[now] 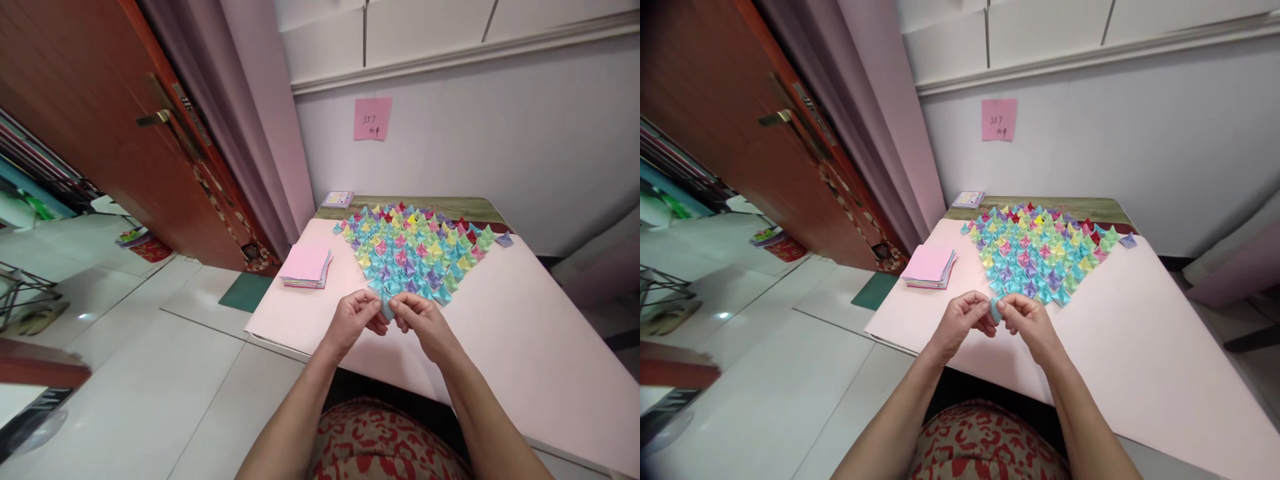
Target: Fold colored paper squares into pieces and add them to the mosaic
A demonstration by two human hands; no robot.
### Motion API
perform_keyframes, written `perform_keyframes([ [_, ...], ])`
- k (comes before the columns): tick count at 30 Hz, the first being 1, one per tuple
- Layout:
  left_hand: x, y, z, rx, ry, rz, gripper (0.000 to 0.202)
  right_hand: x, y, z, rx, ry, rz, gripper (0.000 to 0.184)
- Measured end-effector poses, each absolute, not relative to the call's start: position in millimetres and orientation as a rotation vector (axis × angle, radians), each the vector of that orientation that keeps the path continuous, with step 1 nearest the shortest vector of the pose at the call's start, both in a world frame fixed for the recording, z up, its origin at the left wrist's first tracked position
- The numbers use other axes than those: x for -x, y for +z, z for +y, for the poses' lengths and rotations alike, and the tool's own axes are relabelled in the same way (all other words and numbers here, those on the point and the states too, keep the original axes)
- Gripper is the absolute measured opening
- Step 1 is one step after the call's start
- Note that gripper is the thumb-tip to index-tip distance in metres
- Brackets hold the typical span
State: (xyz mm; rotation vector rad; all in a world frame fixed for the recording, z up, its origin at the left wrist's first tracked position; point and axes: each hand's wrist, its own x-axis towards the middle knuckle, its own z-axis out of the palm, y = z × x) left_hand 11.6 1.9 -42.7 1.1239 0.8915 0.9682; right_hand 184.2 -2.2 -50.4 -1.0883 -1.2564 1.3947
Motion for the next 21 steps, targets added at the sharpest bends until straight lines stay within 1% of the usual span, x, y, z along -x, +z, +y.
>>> perform_keyframes([
  [5, -8.6, -42.3, 3.0, -1.112, 1.008, 0.944, 0.033, -181.9, -53.6, -4.4, 1.087, 1.428, -1.192, 0.03],
  [11, -17.4, -39.5, -2.1, -0.948, 1.061, 0.926, 0.039, -174.5, -55.6, -5.5, 1.069, 1.315, -1.114, 0.028],
  [17, -22.7, -34.5, -4.3, -0.912, 1.126, 0.965, 0.028, -174.1, -56.5, -7.4, 1.005, 1.418, -1.076, 0.026],
  [21, -24.4, -31.9, -5.2, -0.796, 1.162, 0.954, 0.02, -174.8, -55.2, -8.5, 1.007, 1.345, -1.09, 0.021],
])
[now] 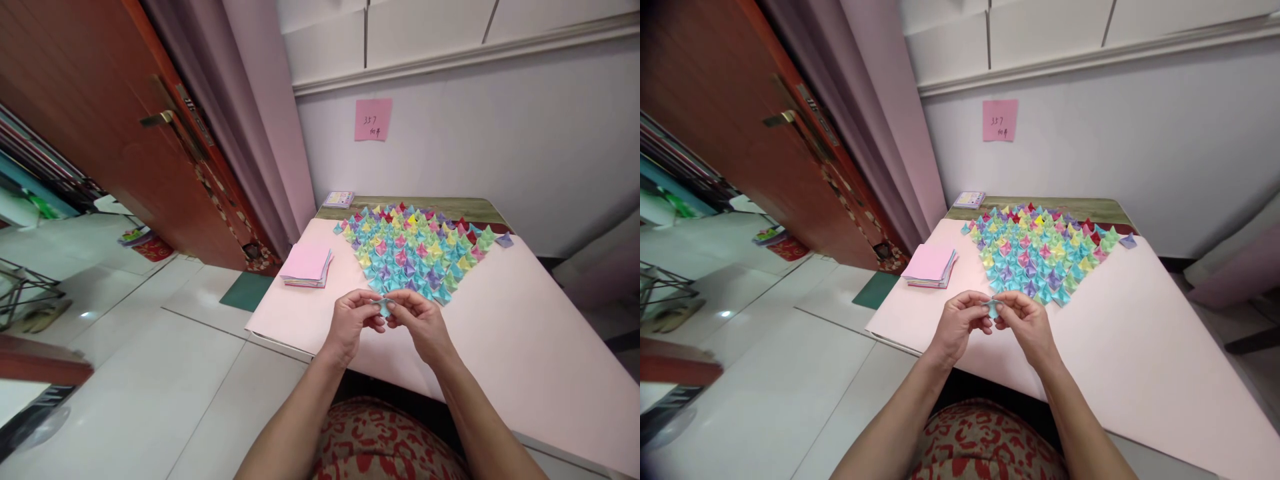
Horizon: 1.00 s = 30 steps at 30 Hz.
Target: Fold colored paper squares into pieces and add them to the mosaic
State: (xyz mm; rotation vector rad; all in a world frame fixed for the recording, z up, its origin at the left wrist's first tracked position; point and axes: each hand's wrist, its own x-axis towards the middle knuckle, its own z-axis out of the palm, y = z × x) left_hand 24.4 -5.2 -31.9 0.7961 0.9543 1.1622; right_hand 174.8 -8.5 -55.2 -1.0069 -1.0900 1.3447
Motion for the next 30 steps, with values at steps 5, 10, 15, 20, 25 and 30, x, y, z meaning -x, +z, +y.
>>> perform_keyframes([
  [5, -25.9, -31.3, -6.8, -0.726, 1.172, 0.932, 0.012, -176.9, -50.9, -10.2, 1.005, 1.286, -1.159, 0.021],
  [10, -25.4, -32.3, -8.8, -0.778, 1.171, 0.892, 0.017, -176.8, -50.8, -11.2, 1.053, 1.189, -1.199, 0.021],
  [15, -25.2, -34.7, -8.8, -0.924, 1.2, 0.953, 0.028, -180.3, -54.0, -9.6, 1.096, 1.081, -1.322, 0.027],
  [20, -24.9, -36.9, -8.9, -1.142, 1.214, 1.008, 0.031, -188.7, -52.6, -8.1, 1.141, 1.019, -1.421, 0.035],
  [25, -26.0, -35.5, -12.2, -1.563, 1.209, 1.238, 0.017, -189.8, -49.8, -10.7, 1.261, 0.666, -1.595, 0.023],
  [30, -26.3, -32.7, -13.9, -1.997, 1.197, 1.364, 0.015, -184.8, -47.3, -12.7, 1.302, 0.398, -1.729, 0.017],
])
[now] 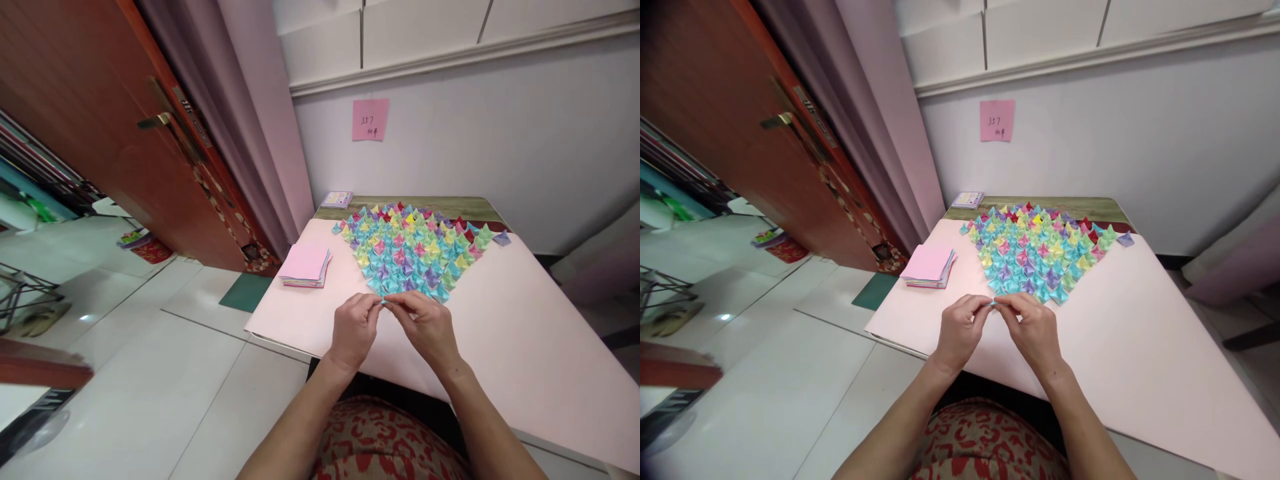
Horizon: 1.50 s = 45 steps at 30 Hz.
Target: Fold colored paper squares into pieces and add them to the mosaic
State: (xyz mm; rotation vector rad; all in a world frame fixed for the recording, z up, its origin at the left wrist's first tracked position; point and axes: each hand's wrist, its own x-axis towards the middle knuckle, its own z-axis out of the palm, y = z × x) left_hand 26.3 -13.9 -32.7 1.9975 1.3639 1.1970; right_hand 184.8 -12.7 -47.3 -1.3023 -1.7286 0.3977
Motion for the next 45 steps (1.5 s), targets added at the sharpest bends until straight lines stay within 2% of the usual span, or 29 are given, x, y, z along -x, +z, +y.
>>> perform_keyframes([
  [7, -23.1, -35.9, -10.2, -1.967, 1.175, 1.325, 0.012, -184.9, -50.2, -12.1, 1.301, 0.452, -1.787, 0.016],
  [10, -22.4, -37.2, -7.2, -1.728, 1.15, 1.264, 0.004, -185.7, -52.3, -10.0, 1.307, 0.632, -1.683, 0.018],
  [16, -23.1, -37.8, -3.8, -1.131, 1.062, 0.885, 0.039, -186.2, -54.4, -4.6, 1.207, 1.162, -1.268, 0.04],
  [30, -25.4, -35.7, -0.3, -0.962, 1.116, 0.946, 0.045, -180.5, -55.2, -3.5, 1.149, 1.283, -1.174, 0.045],
  [45, -28.0, -37.7, -3.9, -1.03, 1.145, 1.004, 0.036, -183.4, -56.3, -8.5, 1.117, 1.371, -1.199, 0.043],
])
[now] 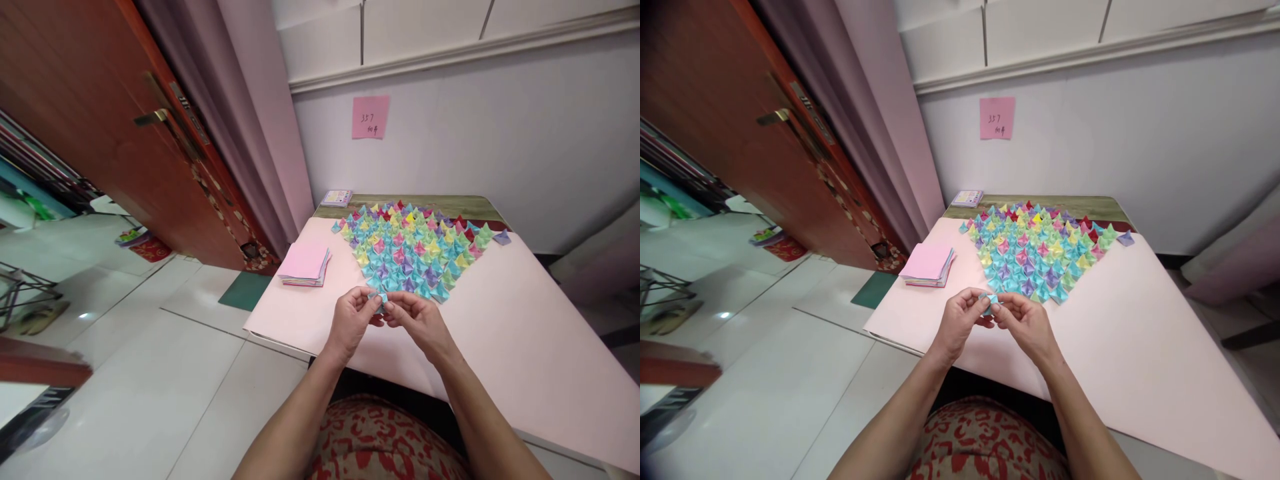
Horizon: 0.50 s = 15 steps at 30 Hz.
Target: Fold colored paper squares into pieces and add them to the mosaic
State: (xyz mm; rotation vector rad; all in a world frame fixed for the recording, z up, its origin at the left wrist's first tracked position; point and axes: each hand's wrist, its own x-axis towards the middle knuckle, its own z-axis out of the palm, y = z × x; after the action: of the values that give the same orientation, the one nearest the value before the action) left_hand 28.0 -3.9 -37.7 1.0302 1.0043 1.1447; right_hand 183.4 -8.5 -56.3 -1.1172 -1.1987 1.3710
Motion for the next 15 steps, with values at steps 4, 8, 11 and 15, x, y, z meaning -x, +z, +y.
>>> perform_keyframes([
  [4, -27.6, -37.7, -2.7, -0.979, 1.177, 1.044, 0.034, -183.2, -57.7, -10.4, 1.082, 1.415, -1.223, 0.043],
  [8, -25.4, -39.9, -1.1, -0.92, 1.178, 1.085, 0.033, -182.1, -59.3, -10.7, 1.071, 1.458, -1.221, 0.047],
  [11, -23.1, -43.6, 0.5, -0.884, 1.148, 1.108, 0.033, -181.1, -59.4, -10.5, 1.071, 1.492, -1.208, 0.048],
  [15, -20.3, -47.5, 2.0, -0.861, 1.125, 1.114, 0.032, -180.6, -58.5, -10.2, 1.1, 1.526, -1.174, 0.047],
])
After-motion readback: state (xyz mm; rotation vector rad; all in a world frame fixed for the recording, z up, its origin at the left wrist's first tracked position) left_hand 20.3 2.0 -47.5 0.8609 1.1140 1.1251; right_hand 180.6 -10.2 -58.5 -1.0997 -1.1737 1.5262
